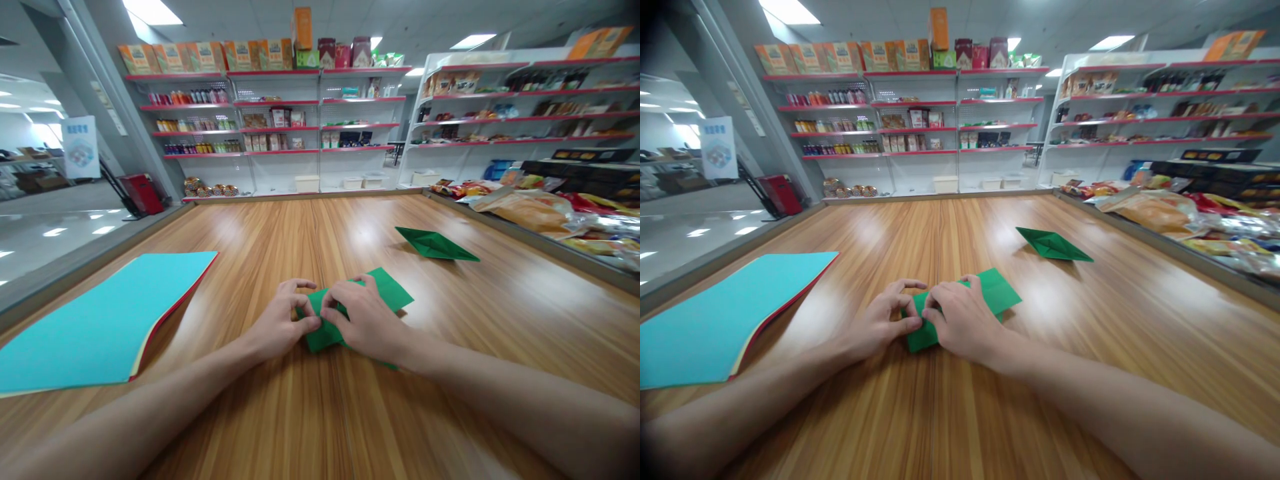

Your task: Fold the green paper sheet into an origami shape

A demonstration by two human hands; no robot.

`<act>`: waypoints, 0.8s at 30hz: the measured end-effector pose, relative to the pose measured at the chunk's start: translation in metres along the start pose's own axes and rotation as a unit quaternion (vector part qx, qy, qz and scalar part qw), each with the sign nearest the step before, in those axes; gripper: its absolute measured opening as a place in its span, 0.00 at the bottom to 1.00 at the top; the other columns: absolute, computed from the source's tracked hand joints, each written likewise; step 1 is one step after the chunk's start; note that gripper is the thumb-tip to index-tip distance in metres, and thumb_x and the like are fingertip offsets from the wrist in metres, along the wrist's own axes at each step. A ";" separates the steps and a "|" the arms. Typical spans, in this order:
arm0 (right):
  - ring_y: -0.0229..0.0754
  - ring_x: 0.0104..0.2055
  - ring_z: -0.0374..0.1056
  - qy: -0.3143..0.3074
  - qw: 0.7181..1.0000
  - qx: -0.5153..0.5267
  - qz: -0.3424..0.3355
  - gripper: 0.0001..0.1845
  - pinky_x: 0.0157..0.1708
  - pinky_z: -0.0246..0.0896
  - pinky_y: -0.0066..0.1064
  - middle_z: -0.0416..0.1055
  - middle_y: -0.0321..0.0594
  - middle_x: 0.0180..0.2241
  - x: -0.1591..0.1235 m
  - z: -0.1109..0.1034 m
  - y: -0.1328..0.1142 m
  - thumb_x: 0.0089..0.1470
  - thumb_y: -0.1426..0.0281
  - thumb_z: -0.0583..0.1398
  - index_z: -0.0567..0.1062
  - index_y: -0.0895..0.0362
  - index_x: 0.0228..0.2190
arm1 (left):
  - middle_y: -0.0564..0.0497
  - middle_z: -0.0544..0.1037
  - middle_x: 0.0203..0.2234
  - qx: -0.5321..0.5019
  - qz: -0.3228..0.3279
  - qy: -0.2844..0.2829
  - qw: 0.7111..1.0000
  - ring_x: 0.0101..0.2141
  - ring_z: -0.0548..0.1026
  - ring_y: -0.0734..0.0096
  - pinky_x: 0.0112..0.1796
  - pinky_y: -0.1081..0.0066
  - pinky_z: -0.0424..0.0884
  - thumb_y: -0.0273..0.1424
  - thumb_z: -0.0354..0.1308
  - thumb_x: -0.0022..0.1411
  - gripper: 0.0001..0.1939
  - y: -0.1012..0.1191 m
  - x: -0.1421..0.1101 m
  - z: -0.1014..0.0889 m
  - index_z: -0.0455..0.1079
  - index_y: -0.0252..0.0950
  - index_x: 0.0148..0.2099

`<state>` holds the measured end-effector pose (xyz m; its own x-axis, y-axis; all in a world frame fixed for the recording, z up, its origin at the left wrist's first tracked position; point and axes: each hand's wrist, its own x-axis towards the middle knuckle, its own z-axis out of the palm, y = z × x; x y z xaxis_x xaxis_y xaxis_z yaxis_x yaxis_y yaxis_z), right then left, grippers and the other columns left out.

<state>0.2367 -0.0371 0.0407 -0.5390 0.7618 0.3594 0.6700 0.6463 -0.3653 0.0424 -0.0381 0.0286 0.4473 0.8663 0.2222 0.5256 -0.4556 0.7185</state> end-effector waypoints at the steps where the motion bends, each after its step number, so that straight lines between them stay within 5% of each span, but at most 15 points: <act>1: 0.40 0.37 0.68 -0.006 1.000 0.004 0.001 0.07 0.49 0.42 0.42 0.75 0.37 0.32 0.000 0.001 -0.003 0.57 0.72 0.56 0.73 0.58 0.29 | 0.45 0.66 0.53 -0.011 0.009 0.009 1.000 0.57 0.61 0.57 0.56 0.54 0.55 0.29 0.61 0.56 0.08 0.003 -0.001 0.003 0.69 0.35 0.26; 9: 0.42 0.38 0.65 0.008 0.999 -0.034 -0.013 0.09 0.50 0.38 0.44 0.73 0.35 0.27 0.001 0.000 -0.003 0.53 0.77 0.56 0.72 0.57 0.23 | 0.45 0.65 0.55 -0.027 0.073 0.054 0.996 0.58 0.59 0.56 0.57 0.53 0.54 0.26 0.60 0.57 0.07 0.001 -0.004 0.002 0.69 0.36 0.26; 24: 0.40 0.35 0.65 0.028 0.999 -0.034 0.002 0.07 0.44 0.42 0.38 0.73 0.34 0.27 0.004 -0.003 0.021 0.53 0.74 0.59 0.73 0.57 0.24 | 0.45 0.66 0.53 0.066 0.079 0.075 0.992 0.57 0.61 0.56 0.55 0.50 0.56 0.25 0.60 0.58 0.07 -0.013 -0.002 -0.007 0.69 0.36 0.27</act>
<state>0.2503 -0.0202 0.0374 -0.5080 0.7596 0.4061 0.7062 0.6373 -0.3086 0.0291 -0.0324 0.0237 0.4247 0.7980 0.4275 0.5523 -0.6025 0.5762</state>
